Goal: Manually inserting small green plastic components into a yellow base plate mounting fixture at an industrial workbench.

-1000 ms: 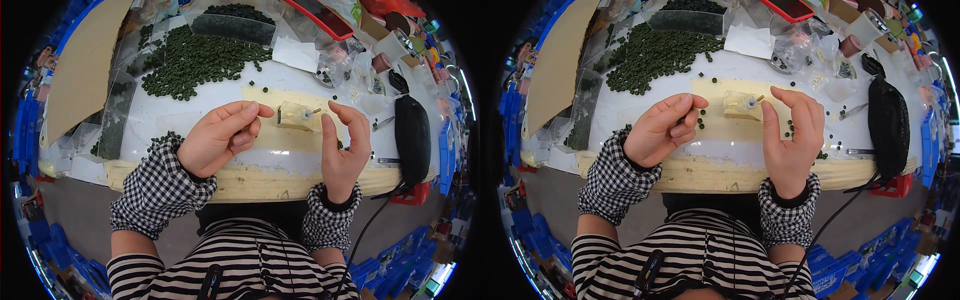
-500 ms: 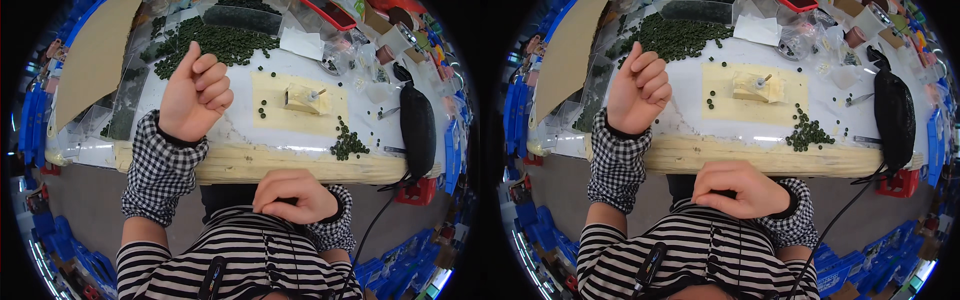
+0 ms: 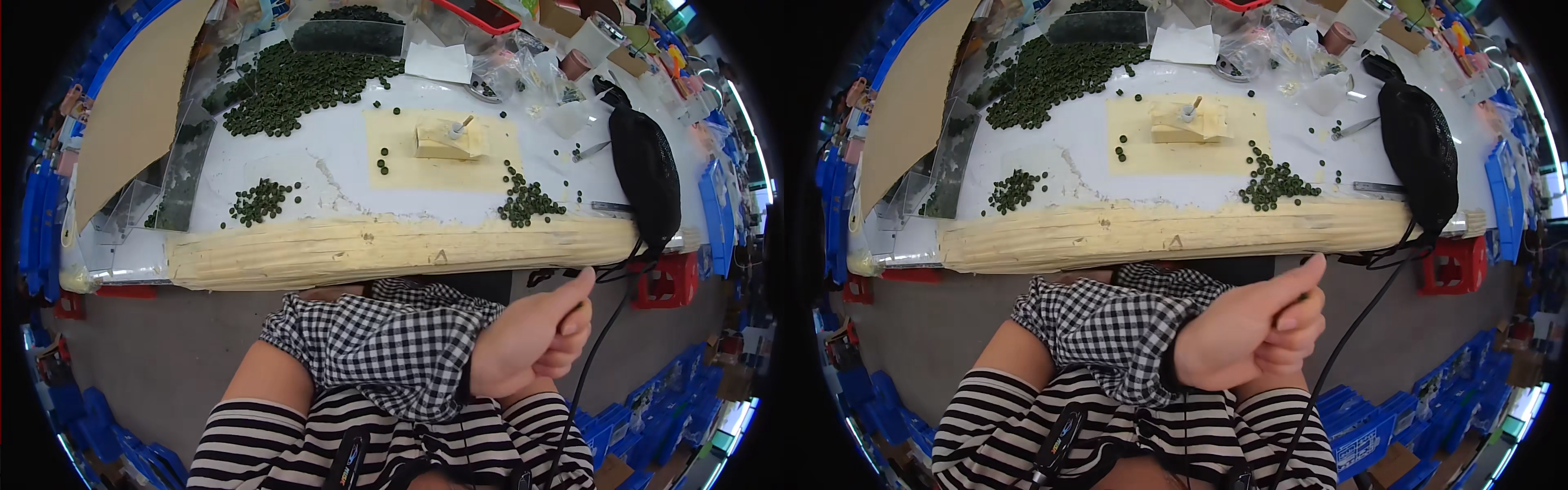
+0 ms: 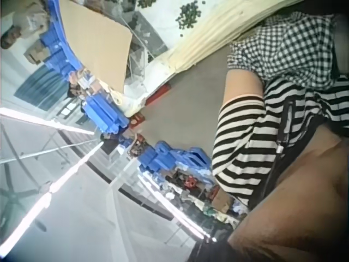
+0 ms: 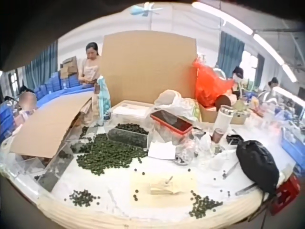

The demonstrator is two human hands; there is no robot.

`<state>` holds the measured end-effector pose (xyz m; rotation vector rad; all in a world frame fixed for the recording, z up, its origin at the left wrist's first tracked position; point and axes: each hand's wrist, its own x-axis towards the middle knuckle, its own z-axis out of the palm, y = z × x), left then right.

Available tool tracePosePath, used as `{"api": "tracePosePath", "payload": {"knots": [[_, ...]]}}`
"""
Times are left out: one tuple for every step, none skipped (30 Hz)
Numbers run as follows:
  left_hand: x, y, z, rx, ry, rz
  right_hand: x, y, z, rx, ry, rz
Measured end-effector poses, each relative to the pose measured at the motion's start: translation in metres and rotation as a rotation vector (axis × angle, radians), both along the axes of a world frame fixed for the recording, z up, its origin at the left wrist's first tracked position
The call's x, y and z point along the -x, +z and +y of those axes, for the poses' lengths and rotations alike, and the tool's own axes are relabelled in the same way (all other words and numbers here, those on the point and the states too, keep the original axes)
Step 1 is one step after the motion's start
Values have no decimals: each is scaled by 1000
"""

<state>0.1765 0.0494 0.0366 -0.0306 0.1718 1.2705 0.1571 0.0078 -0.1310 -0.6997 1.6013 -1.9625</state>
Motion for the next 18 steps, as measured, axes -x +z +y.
{"api": "tracePosePath", "payload": {"knots": [[-14, 3, 2, -20, -31, -34, 8, 4, -2, 68, 63, -32], [-27, 3, 6, -44, -80, -66, 15, 4, -4, 122, 103, -60], [-39, 3, 7, -53, -122, -43, 21, 5, -6, 182, 146, -97], [-45, 2, 7, -63, -159, -20, 29, 6, -7, 233, 183, -126], [-44, 13, 5, -50, -177, 6, 33, 7, -9, 269, 213, -150], [-47, 10, 6, -67, -177, 9, 39, 6, -10, 300, 241, -171], [-51, 5, 8, -85, -176, 12, 44, 5, -12, 326, 270, -189], [-52, 3, 9, -103, -171, 18, 49, 4, -15, 347, 300, -207], [-50, 2, 10, -91, -157, 10, 52, 3, -18, 362, 322, -220], [-51, 2, 10, -84, -148, 1, 54, 2, -20, 375, 341, -236], [-51, -1, 10, -74, -138, -6, 56, 1, -22, 385, 356, -248], [-50, -2, 10, -63, -128, -14, 57, 0, -25, 398, 376, -257], [-50, -3, 10, -54, -115, -10, 59, -1, -27, 405, 385, -271], [-49, -1, 9, -44, -102, -6, 60, -2, -28, 413, 402, -275], [-48, -1, 9, -35, -89, -3, 61, -2, -30, 422, 416, -285], [-47, -2, 8, -22, -82, 6, 62, -2, -32, 428, 425, -289], [-44, -4, 7, -11, -76, 17, 63, -2, -34, 434, 435, -297], [-43, -5, 6, 0, -71, 28, 64, -2, -34, 437, 444, -301]]}}
